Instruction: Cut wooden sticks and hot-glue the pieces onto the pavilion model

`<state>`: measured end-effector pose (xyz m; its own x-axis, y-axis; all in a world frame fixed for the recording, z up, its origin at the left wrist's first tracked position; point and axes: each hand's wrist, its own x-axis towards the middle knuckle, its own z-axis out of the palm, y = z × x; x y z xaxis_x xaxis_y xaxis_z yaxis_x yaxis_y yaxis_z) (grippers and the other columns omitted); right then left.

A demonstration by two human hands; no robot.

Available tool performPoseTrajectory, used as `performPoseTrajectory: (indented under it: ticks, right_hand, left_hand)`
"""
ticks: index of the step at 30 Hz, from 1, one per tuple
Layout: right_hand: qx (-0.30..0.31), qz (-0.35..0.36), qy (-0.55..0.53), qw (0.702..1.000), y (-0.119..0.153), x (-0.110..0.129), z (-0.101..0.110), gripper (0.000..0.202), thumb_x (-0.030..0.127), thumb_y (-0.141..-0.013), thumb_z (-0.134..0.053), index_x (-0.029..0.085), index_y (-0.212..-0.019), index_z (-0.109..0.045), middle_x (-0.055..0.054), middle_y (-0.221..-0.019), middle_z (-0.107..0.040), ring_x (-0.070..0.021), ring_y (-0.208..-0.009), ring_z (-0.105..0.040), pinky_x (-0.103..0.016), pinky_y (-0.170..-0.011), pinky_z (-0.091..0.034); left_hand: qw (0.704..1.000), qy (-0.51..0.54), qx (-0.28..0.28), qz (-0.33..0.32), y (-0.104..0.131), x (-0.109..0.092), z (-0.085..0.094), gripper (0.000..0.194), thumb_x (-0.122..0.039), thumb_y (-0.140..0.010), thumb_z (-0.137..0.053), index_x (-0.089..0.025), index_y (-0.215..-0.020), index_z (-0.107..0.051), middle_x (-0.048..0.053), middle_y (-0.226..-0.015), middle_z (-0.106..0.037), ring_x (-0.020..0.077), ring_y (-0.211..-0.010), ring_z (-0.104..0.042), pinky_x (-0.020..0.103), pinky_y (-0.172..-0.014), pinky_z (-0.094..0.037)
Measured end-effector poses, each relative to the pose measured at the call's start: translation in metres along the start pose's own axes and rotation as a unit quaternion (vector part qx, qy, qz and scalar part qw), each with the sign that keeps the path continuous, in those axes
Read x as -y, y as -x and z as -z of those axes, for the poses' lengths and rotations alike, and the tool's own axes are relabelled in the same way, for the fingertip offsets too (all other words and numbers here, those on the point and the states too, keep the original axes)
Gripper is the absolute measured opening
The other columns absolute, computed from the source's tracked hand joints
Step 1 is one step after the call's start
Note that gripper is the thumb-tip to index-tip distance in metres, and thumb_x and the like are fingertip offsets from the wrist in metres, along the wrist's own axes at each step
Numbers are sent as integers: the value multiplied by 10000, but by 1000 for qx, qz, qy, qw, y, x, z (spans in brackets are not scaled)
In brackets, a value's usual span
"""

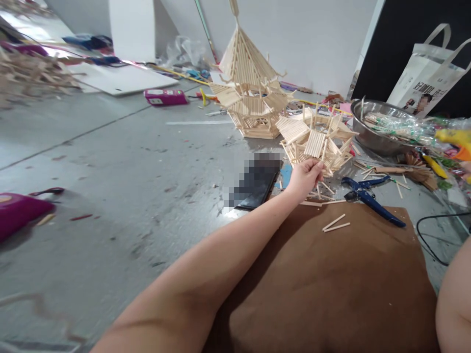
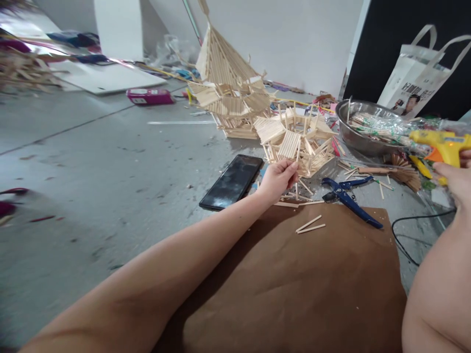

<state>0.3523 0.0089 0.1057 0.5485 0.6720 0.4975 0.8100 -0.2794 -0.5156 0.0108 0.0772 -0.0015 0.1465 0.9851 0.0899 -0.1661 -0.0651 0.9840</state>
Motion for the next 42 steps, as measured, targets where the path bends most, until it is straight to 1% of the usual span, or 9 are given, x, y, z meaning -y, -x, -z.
performPoseTrajectory:
  ticks: [2, 6, 8, 15, 20, 25, 30, 37, 42]
  right_hand:
    - [26, -45, -147, 988, 15, 29, -1, 551, 347, -553, -727, 169, -1062, -614, -194, -998, -626, -176, -671, -593, -324, -510, -413]
    - [89, -26, -340, 936, 38, 80, -19, 317, 370, -663, -642, 148, -888, -622, -159, -896, -614, -65, -486, -463, -298, -474, -391]
    - [168, -11, -372, 913, 44, 103, -31, 249, 321, -667, -640, 148, -838, -587, -128, -848, -604, -68, -489, -480, -292, -480, -407]
    - [307, 112, -446, 833, 59, 155, -65, 190, 204, -645, -638, 187, -819, -564, -8, -821, -601, -61, -467, -508, -241, -461, -440]
    - [312, 128, -391, 857, 68, 153, -77, 96, 228, -695, -600, 199, -778, -561, 3, -782, -597, -46, -433, -453, -231, -437, -412]
    - [314, 147, -373, 861, 69, 142, -75, 138, 217, -718, -585, 165, -845, -566, -35, -878, -604, -38, -429, -442, -233, -420, -389]
    - [299, 136, -328, 886, 66, 138, -72, 174, 314, -742, -586, 172, -836, -546, -25, -774, -590, -40, -406, -421, -227, -397, -363]
    - [319, 87, -350, 877, 64, 139, -59, 219, 375, -757, -564, 161, -779, -524, 8, -675, -522, -32, -374, -405, -203, -353, -340]
    - [349, 102, -337, 868, 62, 135, -56, 218, 391, -757, -565, 177, -786, -527, 7, -694, -544, -26, -368, -403, -195, -354, -344]
  left_hand:
    - [1000, -8, 1, -1, 0, -1, 0, 181, -292, -776, -511, -146, -671, -534, -68, -423, -473, 16, -300, -329, 158, -339, -215]
    - [1000, -24, 8, -10, 2, -2, -1, 179, -273, -784, -485, -145, -664, -519, -65, -421, -463, 18, -307, -320, 161, -342, -206]
    - [999, -32, 9, -16, 3, -2, -1, 183, -267, -789, -464, -147, -659, -510, -60, -428, -466, 21, -311, -322, 164, -344, -207]
    - [998, -60, 5, -31, 4, -1, -2, 216, -304, -787, -449, -147, -652, -511, -54, -437, -469, 29, -345, -341, 175, -384, -246]
    - [997, -71, 3, -37, 4, 1, -2, 231, -323, -782, -450, -150, -639, -504, -50, -435, -460, 37, -363, -351, 181, -400, -260]
    - [996, -78, 4, -40, 6, 1, -3, 240, -336, -783, -446, -149, -647, -511, -42, -455, -477, 40, -371, -347, 186, -405, -262]
    - [994, -93, -2, -51, 6, 1, -4, 248, -341, -780, -454, -157, -616, -478, -45, -454, -474, 41, -383, -350, 185, -420, -279]
    - [989, -116, -43, -85, 0, 8, -1, 215, -320, -761, -476, -163, -615, -469, -48, -480, -481, 46, -415, -368, 182, -438, -291]
    - [988, -109, -67, -91, -2, 9, 0, 190, -300, -737, -500, -164, -606, -474, -44, -496, -485, 52, -447, -393, 183, -452, -308]
